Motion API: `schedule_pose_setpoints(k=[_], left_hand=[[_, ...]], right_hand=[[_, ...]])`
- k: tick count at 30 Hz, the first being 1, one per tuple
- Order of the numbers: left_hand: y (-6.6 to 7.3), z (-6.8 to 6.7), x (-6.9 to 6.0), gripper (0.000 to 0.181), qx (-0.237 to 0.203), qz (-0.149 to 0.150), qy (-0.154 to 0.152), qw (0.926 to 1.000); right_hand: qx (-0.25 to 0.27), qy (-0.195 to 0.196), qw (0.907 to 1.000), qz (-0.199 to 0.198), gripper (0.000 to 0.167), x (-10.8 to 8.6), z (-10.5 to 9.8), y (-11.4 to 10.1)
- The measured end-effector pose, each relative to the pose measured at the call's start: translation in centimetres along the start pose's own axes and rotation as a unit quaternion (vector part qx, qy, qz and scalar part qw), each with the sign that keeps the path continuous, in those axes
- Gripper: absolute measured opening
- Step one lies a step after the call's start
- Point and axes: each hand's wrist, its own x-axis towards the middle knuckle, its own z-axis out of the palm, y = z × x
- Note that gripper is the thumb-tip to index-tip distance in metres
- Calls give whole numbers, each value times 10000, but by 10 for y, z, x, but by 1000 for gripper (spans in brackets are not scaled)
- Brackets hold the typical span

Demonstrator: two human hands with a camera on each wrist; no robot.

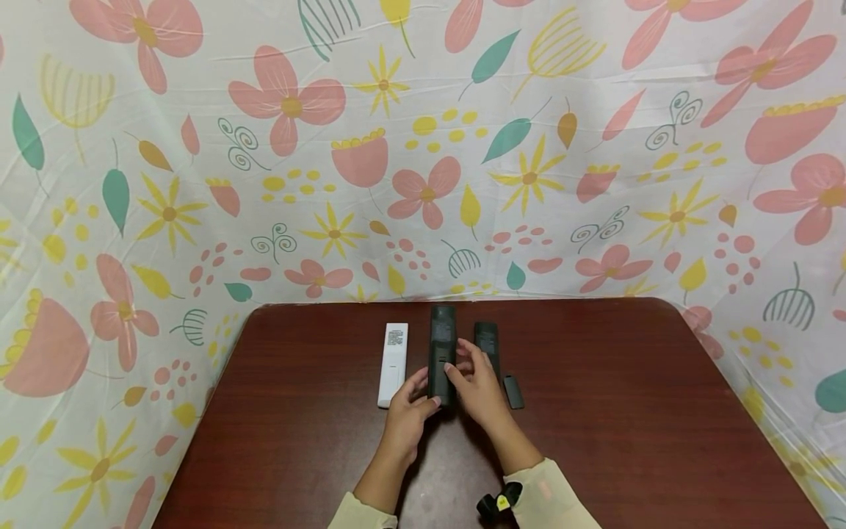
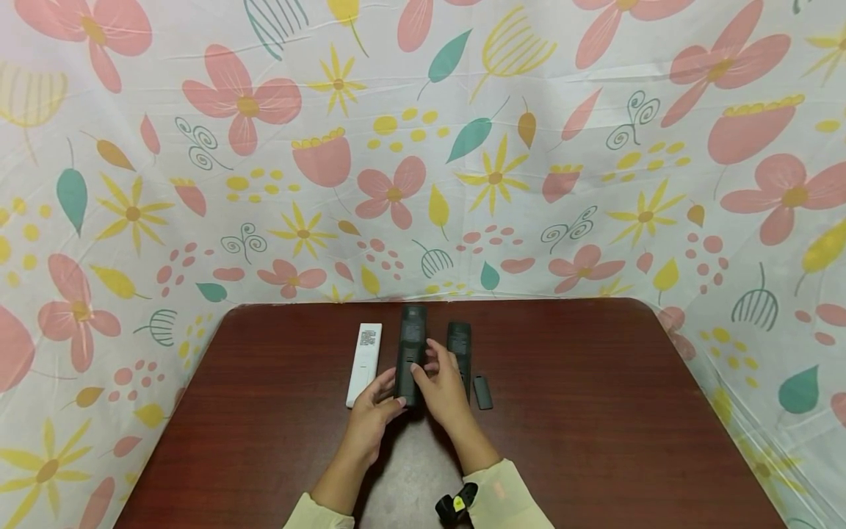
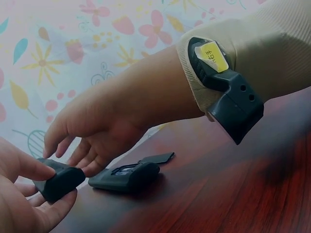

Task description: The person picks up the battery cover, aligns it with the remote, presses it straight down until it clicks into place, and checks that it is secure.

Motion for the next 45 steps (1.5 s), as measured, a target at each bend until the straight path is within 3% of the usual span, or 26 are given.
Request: schedule_pose_setpoints(k=[8, 22, 32, 45], left_hand=[[-1, 0, 0, 60, 53, -51, -15, 10000], [0, 1, 0, 64, -28, -102, -32, 9999], [0, 2, 0, 54, -26, -90, 17, 10000], [-1, 2, 1, 53, 86, -99, 91, 9999]], right_hand=[[389, -393, 9976, 428, 68, 2, 0, 6], [1427, -362, 9865, 713, 65, 2, 3, 6], [1403, -368, 9860, 828, 65, 3, 1, 5], [1428, -439, 9858, 770, 64, 3, 1, 8]])
